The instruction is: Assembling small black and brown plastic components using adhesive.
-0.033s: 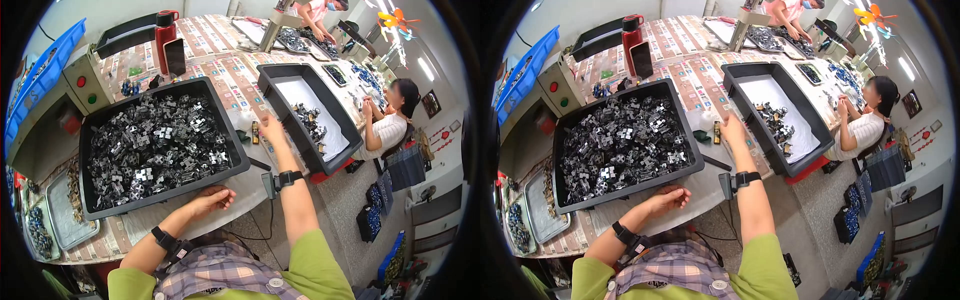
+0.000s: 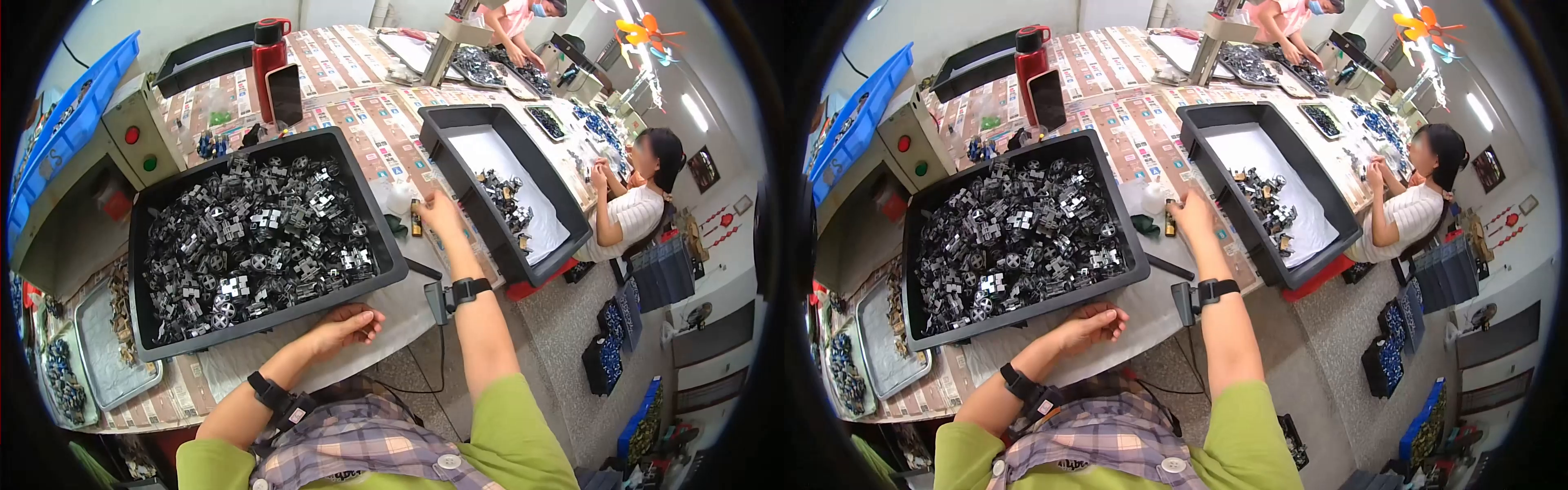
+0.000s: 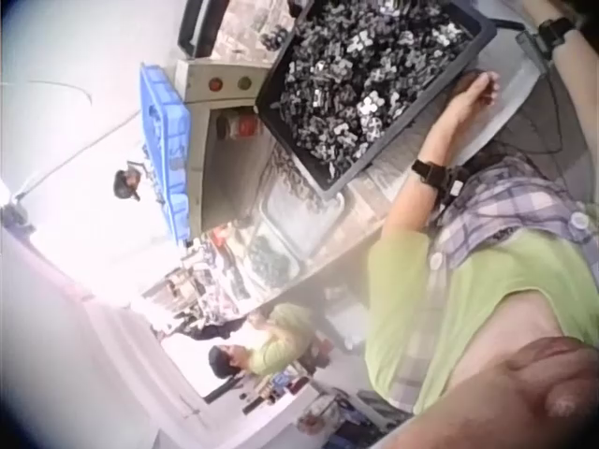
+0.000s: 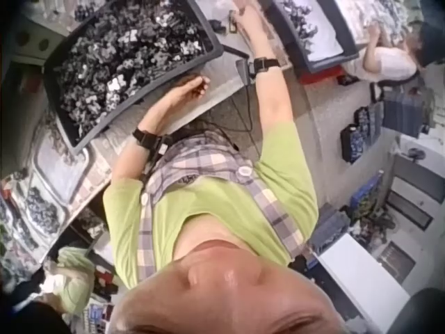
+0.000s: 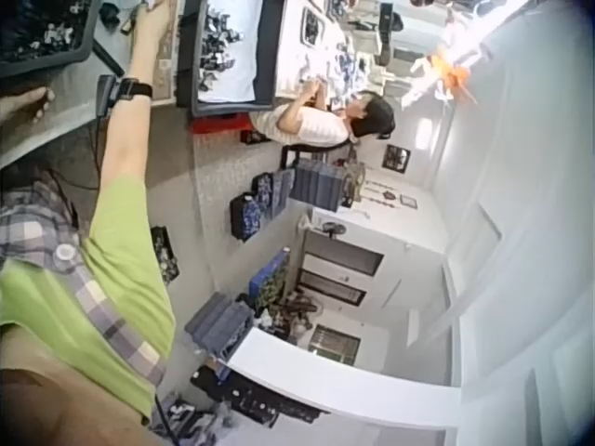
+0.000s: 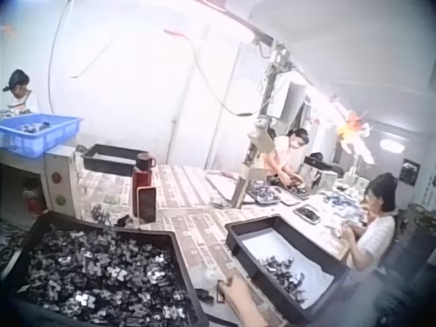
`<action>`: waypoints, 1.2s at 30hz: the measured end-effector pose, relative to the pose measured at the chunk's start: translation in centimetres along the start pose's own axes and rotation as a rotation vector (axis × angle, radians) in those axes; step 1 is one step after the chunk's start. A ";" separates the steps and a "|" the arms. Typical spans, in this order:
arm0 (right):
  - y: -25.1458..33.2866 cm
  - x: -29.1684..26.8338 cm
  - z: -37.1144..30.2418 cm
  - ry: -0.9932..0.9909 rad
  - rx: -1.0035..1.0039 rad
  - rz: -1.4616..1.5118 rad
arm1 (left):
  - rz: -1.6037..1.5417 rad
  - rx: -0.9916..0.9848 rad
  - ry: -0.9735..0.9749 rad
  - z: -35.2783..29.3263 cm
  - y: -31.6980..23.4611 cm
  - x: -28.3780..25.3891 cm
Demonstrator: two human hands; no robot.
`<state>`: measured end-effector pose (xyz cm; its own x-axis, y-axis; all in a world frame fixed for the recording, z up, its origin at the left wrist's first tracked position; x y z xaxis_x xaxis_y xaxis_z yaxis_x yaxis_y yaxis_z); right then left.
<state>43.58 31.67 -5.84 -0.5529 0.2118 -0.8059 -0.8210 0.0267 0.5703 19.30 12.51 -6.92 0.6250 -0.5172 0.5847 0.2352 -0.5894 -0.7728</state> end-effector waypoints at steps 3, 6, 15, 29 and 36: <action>0.9 0.1 -0.4 0.066 0.097 -0.099 | -0.023 0.011 -0.018 0.2 0.7 -0.3; 1.2 -0.2 -0.7 0.085 0.110 -0.201 | -0.027 0.021 -0.020 0.3 0.5 -0.2; 4.8 -4.5 -3.0 -0.199 -0.155 0.268 | -0.016 0.069 -0.011 0.0 0.5 0.1; 8.3 -3.8 -3.5 -0.333 -0.311 0.009 | -0.001 0.098 -0.070 -0.1 0.9 0.2; 8.6 -3.3 -2.9 -0.422 -0.325 -0.116 | 0.034 0.106 -0.076 -0.2 0.9 0.3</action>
<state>37.95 28.37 1.21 -0.4057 0.6013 -0.6884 -0.9119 -0.2156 0.3491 19.57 11.75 -7.37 0.6874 -0.4853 0.5404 0.2875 -0.5014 -0.8160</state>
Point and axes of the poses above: each hand's wrist, its own z-axis towards the middle knuckle, its own x-axis out of the palm, y = z × x, the point moved 2 cm from there along z, towards the middle knuckle, and after that the axes turned 5 degrees about z, right-handed, at the moved point
